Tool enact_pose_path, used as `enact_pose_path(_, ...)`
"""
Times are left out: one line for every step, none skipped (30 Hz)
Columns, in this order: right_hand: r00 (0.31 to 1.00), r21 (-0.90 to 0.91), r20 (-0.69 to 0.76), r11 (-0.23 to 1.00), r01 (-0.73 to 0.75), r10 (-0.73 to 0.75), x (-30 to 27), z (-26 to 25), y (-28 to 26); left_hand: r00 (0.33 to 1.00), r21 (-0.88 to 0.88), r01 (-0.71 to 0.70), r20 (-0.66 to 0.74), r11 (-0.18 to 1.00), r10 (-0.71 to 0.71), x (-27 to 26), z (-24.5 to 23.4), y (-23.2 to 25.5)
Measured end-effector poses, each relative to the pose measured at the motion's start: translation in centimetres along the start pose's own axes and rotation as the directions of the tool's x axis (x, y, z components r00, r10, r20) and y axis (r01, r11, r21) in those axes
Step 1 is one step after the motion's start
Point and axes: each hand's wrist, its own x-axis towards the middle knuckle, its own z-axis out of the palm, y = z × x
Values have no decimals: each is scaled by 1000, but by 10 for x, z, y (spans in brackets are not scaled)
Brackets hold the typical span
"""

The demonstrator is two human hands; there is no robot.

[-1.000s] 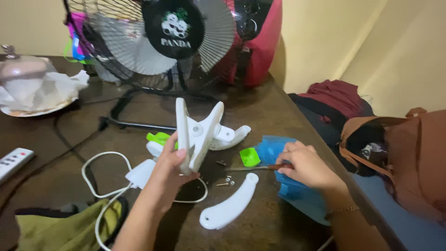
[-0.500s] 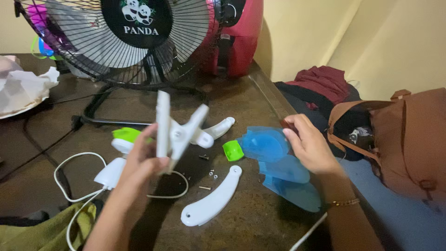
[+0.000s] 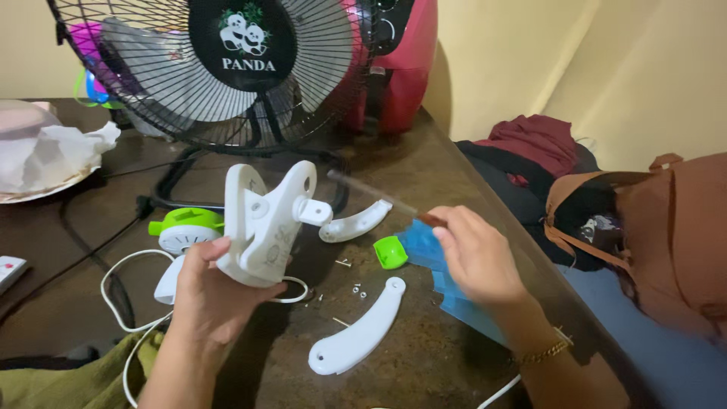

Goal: The person uses a screwdriver to remove screws from a small white and green electric fan, separating the motor housing, fan blades, and base components. The parts are placed on the table as the disassembly progresses.

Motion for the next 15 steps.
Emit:
enact_pose_path(999, -28, 30, 999, 25, -24, 0, 1, -6, 1000, -17, -20, 24, 1000, 20, -1, -1, 0)
enact_pose_path(999, -30, 27, 999, 37, -37, 0, 2, -11, 998, 34, -62, 16, 998, 61, -1, -2, 0)
enact_pose_path(999, -31, 23, 998, 50, -49, -1, 4, -17, 995, 85, -103, 11, 991, 102, -1, -4, -1)
enact_pose_path(998, -35, 18, 998, 61, -61, -1, 4, -21, 990, 135, -143, 11, 980, 143, 1, -5, -2)
enact_pose_path(997, -26, 11, 997, 78, -78, -1, 5, -24, 991, 92, -133, 13, 987, 132, 3, -7, -2)
enact_pose_path(996, -19, 3, 995, 93, -93, 0, 6, -27, 993, 50, -122, 18, 991, 121, 5, -9, -2)
enact_pose_path(994, -12, -6, 994, 109, -109, 1, 5, -29, 994, 8, -110, 24, 994, 109, 8, -11, -3)
enact_pose_path(991, -9, 8, 991, 133, -133, 1, 4, -30, 992, 131, -125, -6, 983, 127, 11, -13, -3)
enact_pose_path(987, -7, 23, 988, 157, -157, 1, 1, -31, 988, 251, -136, -33, 958, 149, 14, -14, -4)
enact_pose_path(982, -3, 38, 983, 184, -184, 1, -1, -32, 983, 367, -142, -59, 919, 175, 16, -15, -5)
enact_pose_path(975, -58, 28, 973, 223, -222, 2, -2, -33, 976, 398, -189, -27, 898, 218, 16, -17, -5)
enact_pose_path(965, -113, 19, 959, 260, -260, 2, -3, -35, 966, 428, -237, 6, 872, 259, 15, -19, -5)
enact_pose_path(954, -168, 13, 940, 296, -298, 2, -3, -36, 953, 455, -284, 41, 844, 299, 14, -20, -5)
enact_pose_path(959, -176, 5, 943, 281, -285, 2, -3, -38, 951, 353, -304, 63, 885, 302, 12, -21, -5)
enact_pose_path(963, -184, -3, 946, 266, -271, 2, -2, -39, 948, 246, -318, 84, 916, 307, 11, -20, -6)
